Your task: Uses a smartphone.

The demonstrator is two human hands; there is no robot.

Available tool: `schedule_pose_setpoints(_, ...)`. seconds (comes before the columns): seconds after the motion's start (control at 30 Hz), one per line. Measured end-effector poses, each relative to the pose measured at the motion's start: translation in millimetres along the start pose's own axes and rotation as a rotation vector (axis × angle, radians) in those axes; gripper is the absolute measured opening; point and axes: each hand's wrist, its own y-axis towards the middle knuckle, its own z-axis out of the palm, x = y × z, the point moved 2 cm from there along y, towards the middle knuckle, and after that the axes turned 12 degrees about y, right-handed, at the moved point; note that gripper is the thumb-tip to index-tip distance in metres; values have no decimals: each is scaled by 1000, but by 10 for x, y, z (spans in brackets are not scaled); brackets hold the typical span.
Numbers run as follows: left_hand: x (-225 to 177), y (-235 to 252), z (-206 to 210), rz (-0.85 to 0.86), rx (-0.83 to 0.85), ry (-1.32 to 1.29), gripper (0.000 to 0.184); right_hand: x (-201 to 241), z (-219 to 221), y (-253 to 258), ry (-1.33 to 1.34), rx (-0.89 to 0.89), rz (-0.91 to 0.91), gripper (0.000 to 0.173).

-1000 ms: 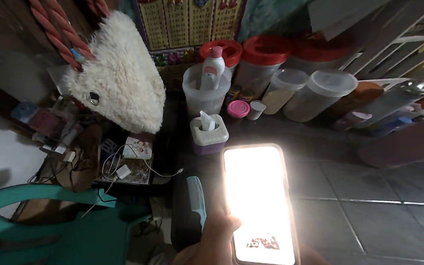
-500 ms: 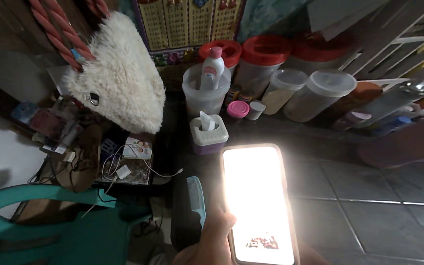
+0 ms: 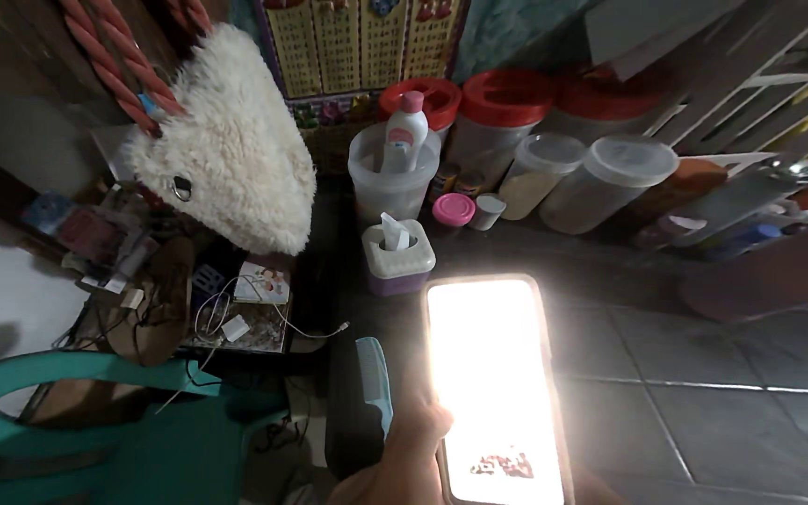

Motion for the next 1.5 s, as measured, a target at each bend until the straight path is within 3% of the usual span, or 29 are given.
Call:
schedule_pose_setpoints(0.07, -9, -5, 4, -3, -3, 5, 58, -122, 59, 113, 7, -50, -30, 51)
schedule_pose_setpoints(0.2, -3, -15, -11, -5, -21, -8, 63, 40, 4, 6, 4, 4, 12, 46)
schedule_pose_setpoints(0.37, -74, -28, 52, -20, -25, 88, 69, -317, 150, 249, -13, -36, -131, 47)
schedule_pose_setpoints(0.43, -73, -20, 51, -30, -33, 98, 67, -154, 38, 84, 10, 3, -189, 44)
schedule_pose_setpoints(0.5, -87, -20, 54, -35, -33, 103, 70, 22, -54, -34, -15, 60, -114, 44)
schedule_pose_setpoints(0.67, -55, -10, 41, -29, -21, 73, 66, 60, -62, -62, -62, 24, -168, 41)
schedule_pose_setpoints(0.77, 22, -2, -42, 23, 62, 22, 62, 370, -154, -303, -37, 8, -112, 40)
schedule_pose_setpoints(0.87, -41, -1, -4, -1, 22, 66, 67, 540, -205, -394, -69, 85, -82, 41)
schedule_pose_setpoints(1.2, -101, -14, 89, -51, -66, 93, 69, 40, 14, -47, -40, 11, -211, 40)
schedule_pose_setpoints(1.37, -94, -21, 85, -24, -62, 105, 71, 131, -34, -78, -72, 76, -63, 45)
schedule_pose_setpoints(1.5, -84, -25, 67, -28, -53, 59, 67, 175, -76, -95, -84, 106, -62, 45)
